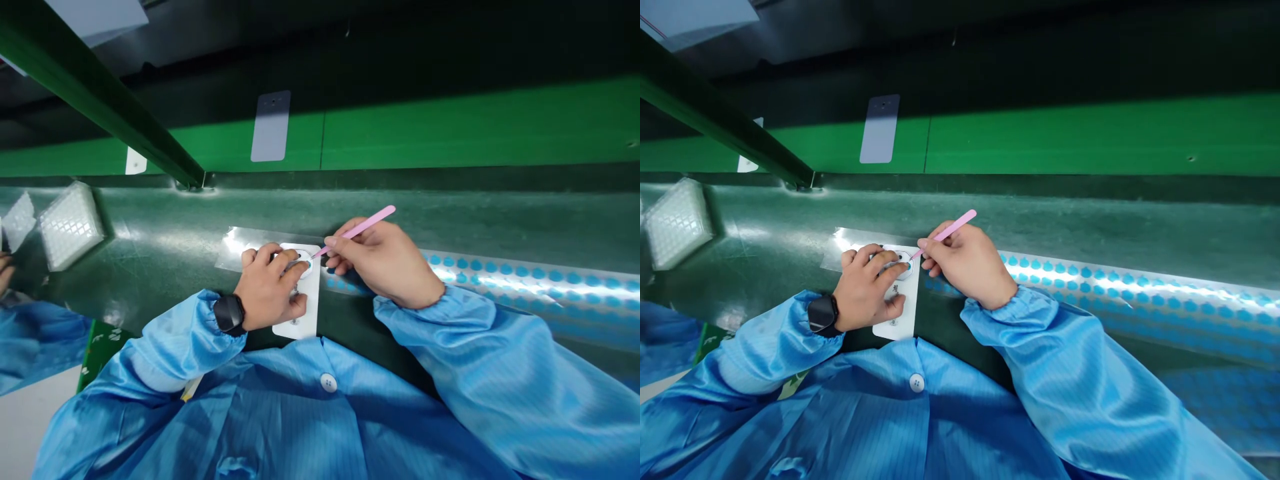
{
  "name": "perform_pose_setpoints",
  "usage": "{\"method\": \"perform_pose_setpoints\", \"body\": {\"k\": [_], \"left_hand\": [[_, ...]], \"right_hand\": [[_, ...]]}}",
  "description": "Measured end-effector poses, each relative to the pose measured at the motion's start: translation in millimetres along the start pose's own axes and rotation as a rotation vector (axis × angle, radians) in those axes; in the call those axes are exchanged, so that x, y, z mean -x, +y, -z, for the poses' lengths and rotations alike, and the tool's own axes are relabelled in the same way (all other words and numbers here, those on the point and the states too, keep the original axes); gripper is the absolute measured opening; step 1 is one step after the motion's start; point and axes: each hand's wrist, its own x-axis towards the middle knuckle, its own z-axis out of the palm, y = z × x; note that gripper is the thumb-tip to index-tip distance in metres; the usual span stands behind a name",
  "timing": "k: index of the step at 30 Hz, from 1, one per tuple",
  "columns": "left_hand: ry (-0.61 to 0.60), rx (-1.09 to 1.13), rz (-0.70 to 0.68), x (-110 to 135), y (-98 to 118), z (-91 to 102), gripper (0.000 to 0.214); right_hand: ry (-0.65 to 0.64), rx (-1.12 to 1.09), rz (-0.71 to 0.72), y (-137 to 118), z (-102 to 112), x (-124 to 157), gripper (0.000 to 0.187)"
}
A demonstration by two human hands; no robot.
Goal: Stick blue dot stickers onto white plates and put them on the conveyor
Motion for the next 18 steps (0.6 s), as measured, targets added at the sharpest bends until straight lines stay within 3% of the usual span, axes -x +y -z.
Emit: {"method": "perform_pose_setpoints", "body": {"k": [10, 18], "left_hand": [[-0.100, -0.014, 0.037, -2.5, 3.6, 4.0, 0.042], [-0.046, -0.039, 0.012, -2.3, 0.7, 1.2, 0.037]], "right_hand": [[-0.019, -0.015, 0.056, 2.5, 1.7, -1.1, 0.017], [-0.014, -0.086, 0.039, 5.3, 0.2, -2.4, 0.014]]}}
